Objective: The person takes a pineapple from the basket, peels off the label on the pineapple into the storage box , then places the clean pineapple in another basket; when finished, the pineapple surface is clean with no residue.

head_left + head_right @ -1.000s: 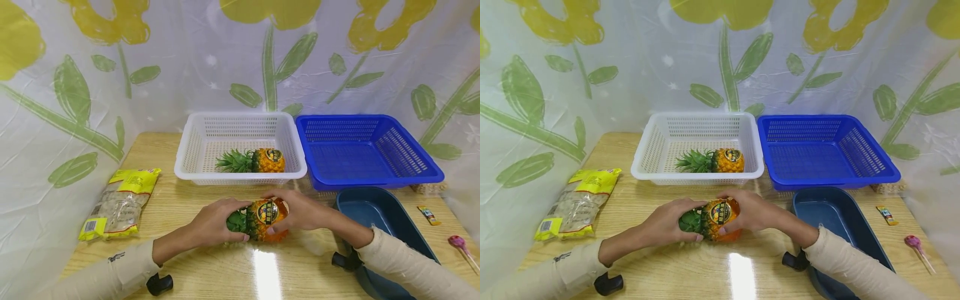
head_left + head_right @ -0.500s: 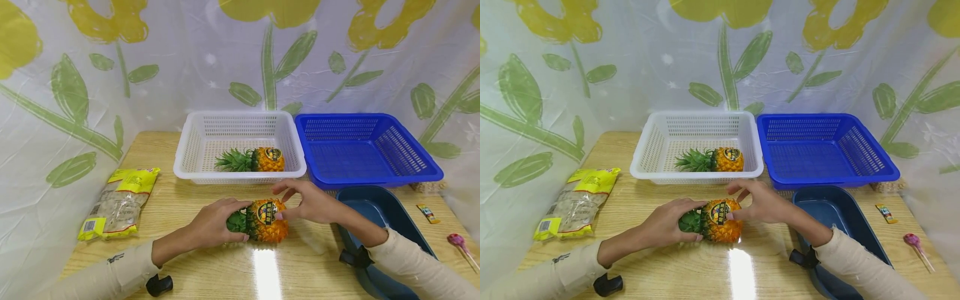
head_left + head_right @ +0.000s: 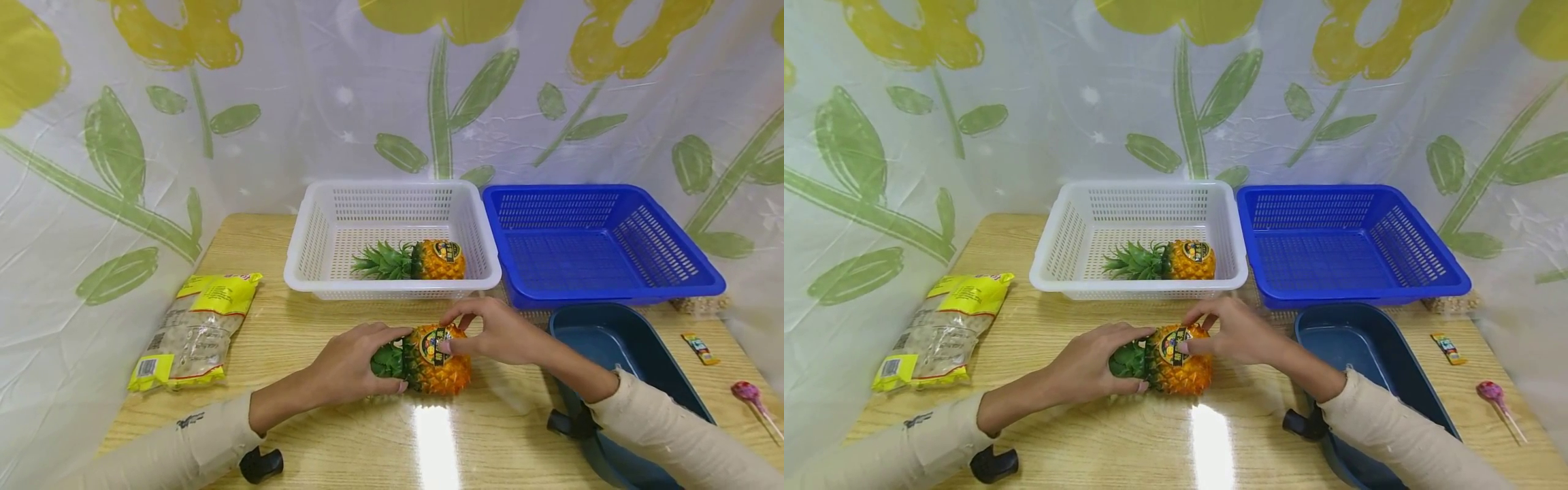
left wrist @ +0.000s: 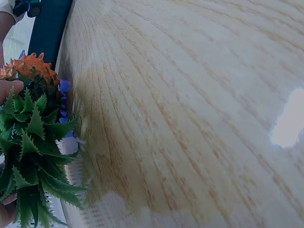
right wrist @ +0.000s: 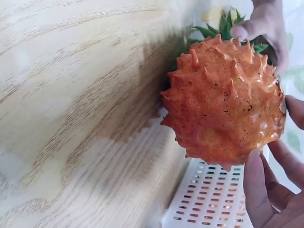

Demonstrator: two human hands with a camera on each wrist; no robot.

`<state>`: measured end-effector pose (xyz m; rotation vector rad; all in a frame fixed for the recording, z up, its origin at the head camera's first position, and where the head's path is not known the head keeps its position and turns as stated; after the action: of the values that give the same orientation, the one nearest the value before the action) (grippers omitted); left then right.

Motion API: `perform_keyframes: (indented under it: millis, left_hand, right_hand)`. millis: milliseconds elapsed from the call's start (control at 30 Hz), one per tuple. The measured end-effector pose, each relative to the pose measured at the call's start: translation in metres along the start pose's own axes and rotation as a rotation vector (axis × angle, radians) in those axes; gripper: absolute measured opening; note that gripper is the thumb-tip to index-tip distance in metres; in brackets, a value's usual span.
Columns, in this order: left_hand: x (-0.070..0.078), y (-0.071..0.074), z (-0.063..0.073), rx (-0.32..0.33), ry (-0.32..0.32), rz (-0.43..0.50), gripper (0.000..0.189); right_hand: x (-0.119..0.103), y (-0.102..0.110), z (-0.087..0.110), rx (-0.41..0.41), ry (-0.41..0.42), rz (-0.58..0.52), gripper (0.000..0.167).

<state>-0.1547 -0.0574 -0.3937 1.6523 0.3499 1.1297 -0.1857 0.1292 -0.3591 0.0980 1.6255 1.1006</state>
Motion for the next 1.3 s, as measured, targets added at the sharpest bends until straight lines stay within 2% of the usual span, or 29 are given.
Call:
perform_keyframes:
  millis: [133, 433, 800, 1133, 1300]
  left_hand:
    - [0.001, 0.001, -0.001, 0.005, -0.004, -0.001, 0.080]
    - [0.002, 0.000, -0.002, 0.000, -0.006, 0.007, 0.080]
    - [0.001, 0.002, -0.002, 0.000, -0.003, 0.011, 0.080]
    - [-0.001, 0.000, 0.000, -0.023, 0.011, 0.014, 0.080]
    - [-0.001, 0.000, 0.000, -0.017, 0.007, 0.014, 0.080]
  right_hand:
    - [-0.001, 0.001, -0.002, 0.009, 0.000, 0.007, 0.024]
    - [0.000, 0.001, -0.003, -0.021, -0.015, -0.003, 0.028]
    - [-0.004, 0.000, -0.006, -0.039, 0.015, -0.029, 0.020]
    - [-0.008, -0.001, -0.009, -0.096, 0.022, -0.097, 0.012]
    - [-0.010, -0.003, -0.008, -0.141, 0.056, -0.230, 0.011]
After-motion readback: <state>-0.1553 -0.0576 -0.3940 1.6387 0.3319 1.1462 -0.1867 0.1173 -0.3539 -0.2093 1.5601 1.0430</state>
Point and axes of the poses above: each hand's wrist, its own z-axis away from the middle knuckle, its own y-axis out of the back of the hand, x = y × z, the point moved 8 cm from there along -z, towards the middle knuckle, and after that the axes turned 1 degree about -x, right-handed, at the moved point
